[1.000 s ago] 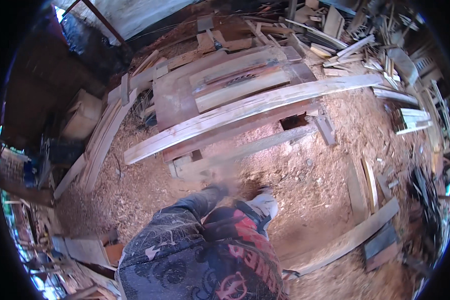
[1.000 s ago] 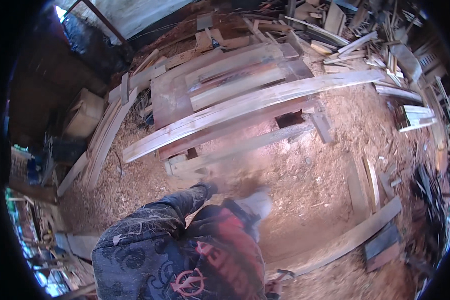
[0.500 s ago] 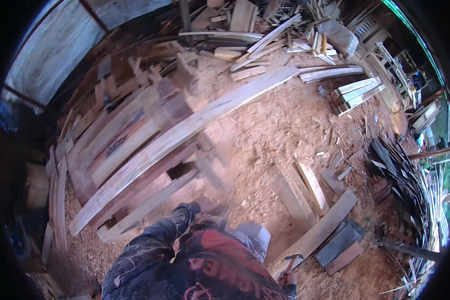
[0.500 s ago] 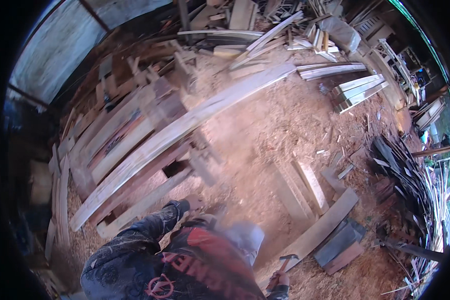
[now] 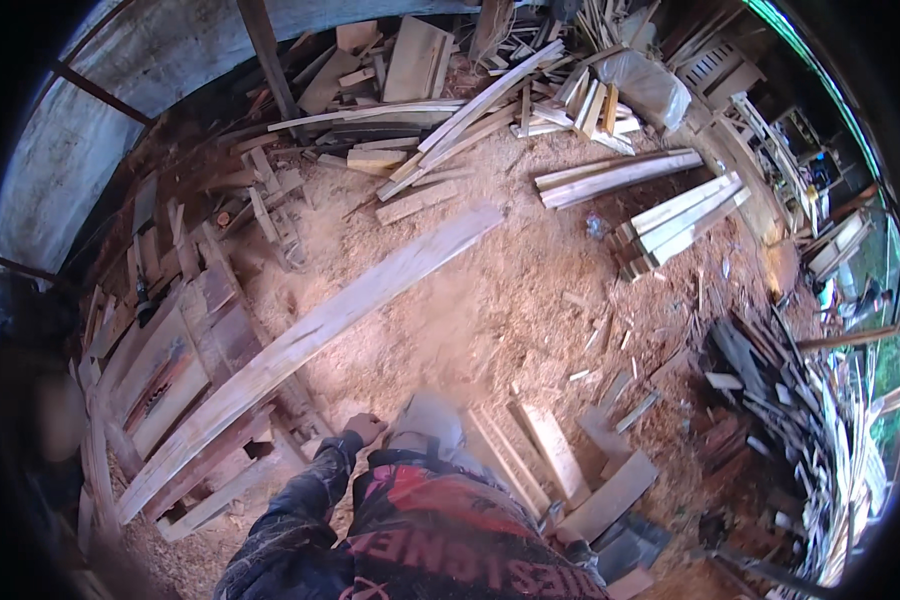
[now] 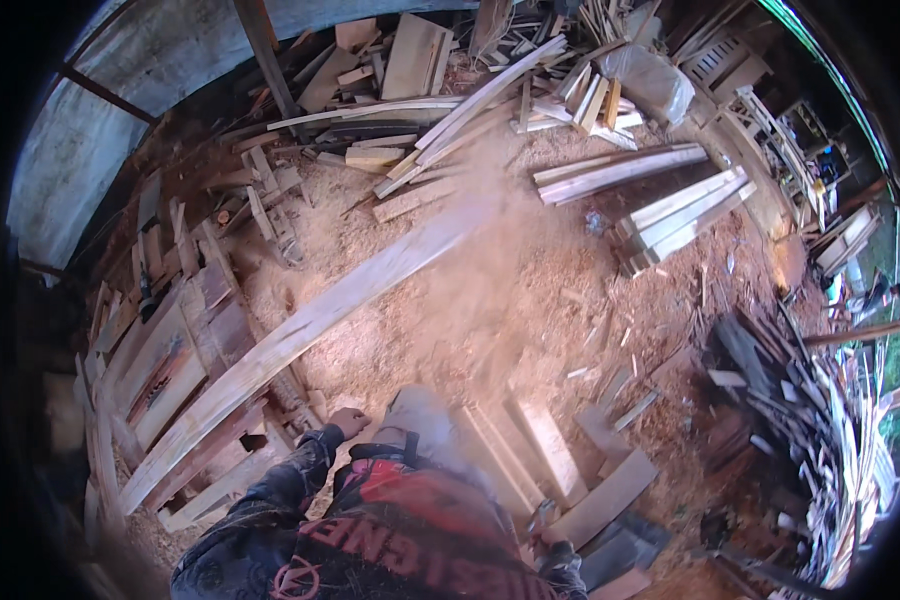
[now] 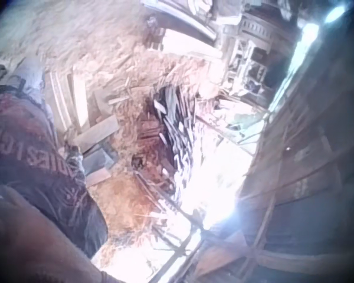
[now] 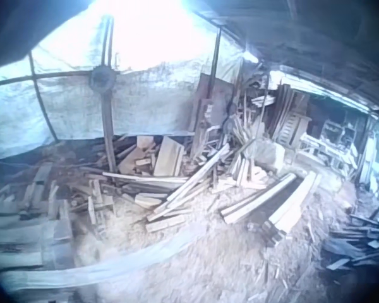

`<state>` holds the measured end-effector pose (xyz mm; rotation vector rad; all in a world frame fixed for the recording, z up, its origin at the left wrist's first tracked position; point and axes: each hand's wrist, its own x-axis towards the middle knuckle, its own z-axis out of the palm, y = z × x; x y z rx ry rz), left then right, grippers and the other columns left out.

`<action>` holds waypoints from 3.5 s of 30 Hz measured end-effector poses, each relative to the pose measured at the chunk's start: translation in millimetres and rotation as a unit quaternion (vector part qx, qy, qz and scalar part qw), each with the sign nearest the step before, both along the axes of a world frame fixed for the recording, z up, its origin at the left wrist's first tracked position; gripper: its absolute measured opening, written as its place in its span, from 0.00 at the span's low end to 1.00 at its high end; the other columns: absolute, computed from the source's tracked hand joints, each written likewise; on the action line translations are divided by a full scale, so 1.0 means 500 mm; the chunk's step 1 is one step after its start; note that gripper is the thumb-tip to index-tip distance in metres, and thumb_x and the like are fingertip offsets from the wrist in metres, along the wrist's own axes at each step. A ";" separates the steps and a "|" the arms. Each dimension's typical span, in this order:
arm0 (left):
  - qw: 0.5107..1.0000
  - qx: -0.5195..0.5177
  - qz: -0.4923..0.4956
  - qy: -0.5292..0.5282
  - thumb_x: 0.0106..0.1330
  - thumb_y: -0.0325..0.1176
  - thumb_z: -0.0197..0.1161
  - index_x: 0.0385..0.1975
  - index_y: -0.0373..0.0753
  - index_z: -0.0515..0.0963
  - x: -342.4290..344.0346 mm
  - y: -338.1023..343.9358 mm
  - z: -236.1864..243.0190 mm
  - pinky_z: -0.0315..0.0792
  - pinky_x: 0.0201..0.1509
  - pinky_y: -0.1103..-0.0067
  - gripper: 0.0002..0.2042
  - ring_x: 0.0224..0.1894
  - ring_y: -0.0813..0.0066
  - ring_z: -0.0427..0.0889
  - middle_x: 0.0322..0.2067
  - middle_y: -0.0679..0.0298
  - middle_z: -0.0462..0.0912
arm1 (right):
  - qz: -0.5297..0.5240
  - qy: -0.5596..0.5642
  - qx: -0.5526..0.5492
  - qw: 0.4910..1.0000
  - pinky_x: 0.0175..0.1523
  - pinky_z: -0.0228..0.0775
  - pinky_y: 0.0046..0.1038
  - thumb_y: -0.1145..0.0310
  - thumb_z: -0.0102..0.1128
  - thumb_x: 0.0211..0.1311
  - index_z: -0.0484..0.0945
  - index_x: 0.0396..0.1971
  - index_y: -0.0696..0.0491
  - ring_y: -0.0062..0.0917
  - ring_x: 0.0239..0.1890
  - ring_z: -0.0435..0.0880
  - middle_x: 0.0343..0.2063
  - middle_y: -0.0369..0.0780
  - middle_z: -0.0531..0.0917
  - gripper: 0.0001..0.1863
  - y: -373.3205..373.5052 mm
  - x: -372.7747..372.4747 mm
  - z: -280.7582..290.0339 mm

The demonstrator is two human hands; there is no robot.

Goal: The person hammers a wooden component on a machine base and then lifts and stacks several long wooden planks across a workshop floor.

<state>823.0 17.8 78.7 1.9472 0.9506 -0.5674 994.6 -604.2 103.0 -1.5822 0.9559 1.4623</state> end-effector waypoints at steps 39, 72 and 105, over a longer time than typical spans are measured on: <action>0.912 -0.036 0.311 0.266 0.51 0.50 0.56 0.40 0.45 0.83 1.361 0.441 -0.048 0.70 0.52 0.66 0.21 0.48 0.64 0.81 0.42 0.59 0.83 | 0.789 -0.145 0.007 0.597 0.16 0.72 0.38 0.73 0.54 0.57 0.74 0.22 0.58 0.33 0.12 0.77 0.15 0.44 0.77 0.06 1.923 2.416 0.004; 0.564 0.122 0.814 0.068 0.56 0.41 0.64 0.36 0.37 0.81 0.712 0.606 0.045 0.70 0.52 0.64 0.15 0.45 0.52 0.77 0.39 0.49 0.81 | 0.841 -0.424 0.335 0.029 0.45 0.71 0.46 0.59 0.53 0.58 0.74 0.41 0.55 0.47 0.41 0.80 0.36 0.53 0.81 0.16 3.152 0.411 0.053; 0.641 0.477 0.579 0.161 0.67 0.40 0.52 0.59 0.35 0.65 -0.275 1.500 -0.273 0.55 0.64 0.60 0.23 0.62 0.51 0.62 0.58 0.48 0.66 | 0.826 -0.456 0.210 0.256 0.50 0.70 0.40 0.63 0.57 0.53 0.81 0.32 0.54 0.43 0.42 0.79 0.37 0.45 0.82 0.11 3.202 0.257 -1.094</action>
